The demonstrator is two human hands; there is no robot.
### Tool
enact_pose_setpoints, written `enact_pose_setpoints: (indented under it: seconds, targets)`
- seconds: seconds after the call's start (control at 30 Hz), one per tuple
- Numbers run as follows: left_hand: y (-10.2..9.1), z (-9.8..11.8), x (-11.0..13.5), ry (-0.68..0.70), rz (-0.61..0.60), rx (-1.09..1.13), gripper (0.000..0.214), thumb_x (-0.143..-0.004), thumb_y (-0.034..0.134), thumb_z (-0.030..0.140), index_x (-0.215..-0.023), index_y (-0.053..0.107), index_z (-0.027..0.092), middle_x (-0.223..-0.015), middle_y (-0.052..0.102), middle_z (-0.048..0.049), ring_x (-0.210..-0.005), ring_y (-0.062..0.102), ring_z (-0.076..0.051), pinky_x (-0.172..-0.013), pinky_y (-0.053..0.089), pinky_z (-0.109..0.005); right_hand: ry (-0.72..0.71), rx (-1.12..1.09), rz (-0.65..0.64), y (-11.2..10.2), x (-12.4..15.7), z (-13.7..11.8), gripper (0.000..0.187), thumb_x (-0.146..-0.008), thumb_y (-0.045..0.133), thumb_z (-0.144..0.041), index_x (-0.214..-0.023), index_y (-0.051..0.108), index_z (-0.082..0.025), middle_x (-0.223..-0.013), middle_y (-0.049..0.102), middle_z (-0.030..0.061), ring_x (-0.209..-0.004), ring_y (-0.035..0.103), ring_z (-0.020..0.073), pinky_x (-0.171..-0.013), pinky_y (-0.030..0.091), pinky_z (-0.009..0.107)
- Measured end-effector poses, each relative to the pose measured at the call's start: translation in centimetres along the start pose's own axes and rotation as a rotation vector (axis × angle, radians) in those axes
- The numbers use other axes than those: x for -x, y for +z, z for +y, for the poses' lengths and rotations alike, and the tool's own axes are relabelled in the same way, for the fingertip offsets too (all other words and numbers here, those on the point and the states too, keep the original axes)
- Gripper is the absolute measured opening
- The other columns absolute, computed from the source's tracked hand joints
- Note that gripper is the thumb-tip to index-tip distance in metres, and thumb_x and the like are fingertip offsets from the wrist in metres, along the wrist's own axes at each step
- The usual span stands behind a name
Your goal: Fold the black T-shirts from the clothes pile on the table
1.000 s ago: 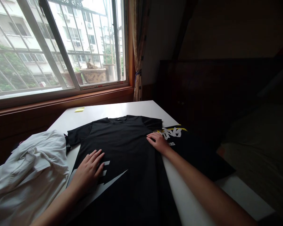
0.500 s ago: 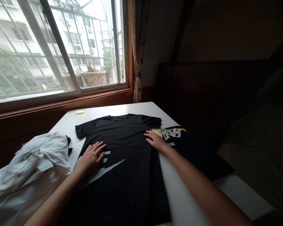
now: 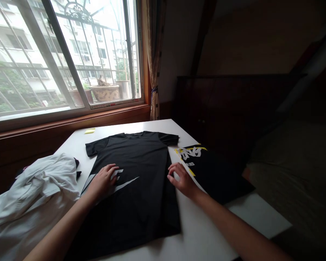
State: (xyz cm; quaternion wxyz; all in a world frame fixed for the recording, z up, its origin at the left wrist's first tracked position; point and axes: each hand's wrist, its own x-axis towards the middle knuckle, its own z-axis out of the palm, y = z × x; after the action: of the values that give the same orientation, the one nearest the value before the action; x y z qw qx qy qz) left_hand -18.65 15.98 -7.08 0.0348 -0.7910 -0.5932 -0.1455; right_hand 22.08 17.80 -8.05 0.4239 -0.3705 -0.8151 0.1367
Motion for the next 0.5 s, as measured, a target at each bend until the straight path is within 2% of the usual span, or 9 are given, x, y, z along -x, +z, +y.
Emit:
enact_pose_setpoints:
  seconds: [0.1, 0.2, 0.27, 0.37, 0.5]
  targets:
    - [-1.7, 5.3, 2.2, 0.129, -0.048, 0.079, 0.019, -0.095, 0.052, 0.025, -0.109, 0.065, 0.025, -0.117, 0.063, -0.0065, -0.111, 0.059, -0.026, -0.094, 0.051, -0.040, -0.041, -0.122, -0.200, -0.9, 2.6, -3.5, 0.012, -0.086, 0.064, -0.021, -0.085, 0.053, -0.023, -0.096, 0.059, 0.0044, -0.090, 0.058, 0.0199, -0.083, 0.050, 0.036]
    - [-3.2, 11.2, 5.0, 0.238, -0.131, 0.196, 0.005, -0.094, 0.058, 0.024, -0.097, 0.062, 0.024, -0.103, 0.061, -0.0040, -0.100, 0.058, -0.024, -0.087, 0.050, -0.038, -0.083, -0.172, -0.350, -1.5, 4.5, -6.0, 0.023, -0.078, 0.073, -0.022, -0.088, 0.052, -0.023, -0.098, 0.059, 0.0040, -0.090, 0.056, 0.0200, -0.081, 0.048, 0.034]
    - [-3.6, 14.3, 6.6, 0.282, -0.190, 0.247, 0.013, -0.086, 0.070, 0.028, -0.094, 0.060, 0.024, -0.099, 0.060, -0.0029, -0.095, 0.056, -0.024, -0.083, 0.049, -0.037, -0.098, -0.146, -0.399, -1.7, 5.5, -7.2, 0.033, -0.070, 0.079, -0.024, -0.091, 0.053, -0.023, -0.103, 0.059, 0.0048, -0.094, 0.055, 0.0216, -0.084, 0.048, 0.035]
    - [-3.2, 16.4, 7.9, 0.321, -0.229, 0.272, 0.031, -0.074, 0.081, 0.032, -0.093, 0.059, 0.023, -0.098, 0.060, -0.0028, -0.093, 0.054, -0.026, -0.083, 0.048, -0.040, -0.097, -0.047, -0.418, -1.7, 6.7, -8.0, 0.043, -0.063, 0.083, -0.025, -0.096, 0.055, -0.023, -0.107, 0.060, 0.0057, -0.097, 0.054, 0.0237, -0.089, 0.046, 0.039]
    - [-1.9, 16.1, 8.2, 0.307, -0.198, 0.290, 0.044, -0.067, 0.084, 0.031, -0.103, 0.061, 0.022, -0.101, 0.060, -0.0051, -0.095, 0.052, -0.027, -0.085, 0.048, -0.043, -0.047, 0.035, -0.361, -1.9, 8.0, -7.9, 0.034, -0.070, 0.071, -0.011, -0.098, 0.055, -0.023, -0.101, 0.061, 0.0046, -0.095, 0.054, 0.0231, -0.090, 0.046, 0.040]
